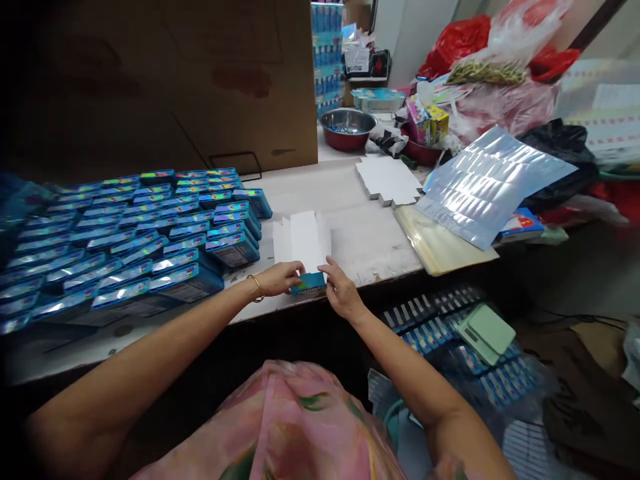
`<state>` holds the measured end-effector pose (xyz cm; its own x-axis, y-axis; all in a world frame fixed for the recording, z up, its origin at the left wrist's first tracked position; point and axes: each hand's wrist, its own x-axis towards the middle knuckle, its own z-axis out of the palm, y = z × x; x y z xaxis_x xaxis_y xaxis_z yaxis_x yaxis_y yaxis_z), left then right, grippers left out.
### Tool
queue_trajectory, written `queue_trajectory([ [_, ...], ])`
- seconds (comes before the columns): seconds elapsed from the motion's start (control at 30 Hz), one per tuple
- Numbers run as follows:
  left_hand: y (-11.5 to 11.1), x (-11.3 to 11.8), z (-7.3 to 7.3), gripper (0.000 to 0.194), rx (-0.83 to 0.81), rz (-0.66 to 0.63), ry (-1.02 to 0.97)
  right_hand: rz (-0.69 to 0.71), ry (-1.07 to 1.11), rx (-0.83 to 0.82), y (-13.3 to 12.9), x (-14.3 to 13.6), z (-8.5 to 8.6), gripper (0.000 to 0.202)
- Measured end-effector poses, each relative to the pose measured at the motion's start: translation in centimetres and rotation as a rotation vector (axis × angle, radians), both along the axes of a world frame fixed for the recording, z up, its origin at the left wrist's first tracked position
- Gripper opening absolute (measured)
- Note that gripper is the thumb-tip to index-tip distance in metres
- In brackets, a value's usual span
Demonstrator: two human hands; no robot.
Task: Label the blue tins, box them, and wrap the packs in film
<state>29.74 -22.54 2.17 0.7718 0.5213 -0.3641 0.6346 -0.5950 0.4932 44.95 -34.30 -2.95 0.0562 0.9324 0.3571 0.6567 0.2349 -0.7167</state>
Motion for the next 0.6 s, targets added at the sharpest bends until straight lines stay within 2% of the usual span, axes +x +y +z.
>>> queue_trajectory([
  [0.1, -0.9, 0.1, -0.9, 0.024, 0.175, 0.055, -0.058, 0.025, 0.021, 0.005, -0.3, 0.0, 0.1, 0.046],
  [0.2, -2.4, -0.2, -1.3, 0.020, 0.352, -0.044, -0.077, 0.057, -0.045, 0.039, -0.5, -0.3, -0.1, 0.043],
  [0.33, -4.0, -0.3, -1.0, 0.024, 0.446, -0.153, -0.050, 0.092, -0.164, 0.042, -0.4, -0.6, 0.1, 0.039],
  [0.47, -4.7, 1.0, -0.4, 0.018, 0.437, -0.122, 0.080, 0.106, -0.182, 0.037, 0.0, -0.5, 0.2, 0.040],
  [0.6, -4.5, 2.9, 0.5, 0.020, 0.316, -0.098, 0.271, 0.118, -0.151, 0.019, 0.0, -0.4, 0.3, 0.037],
])
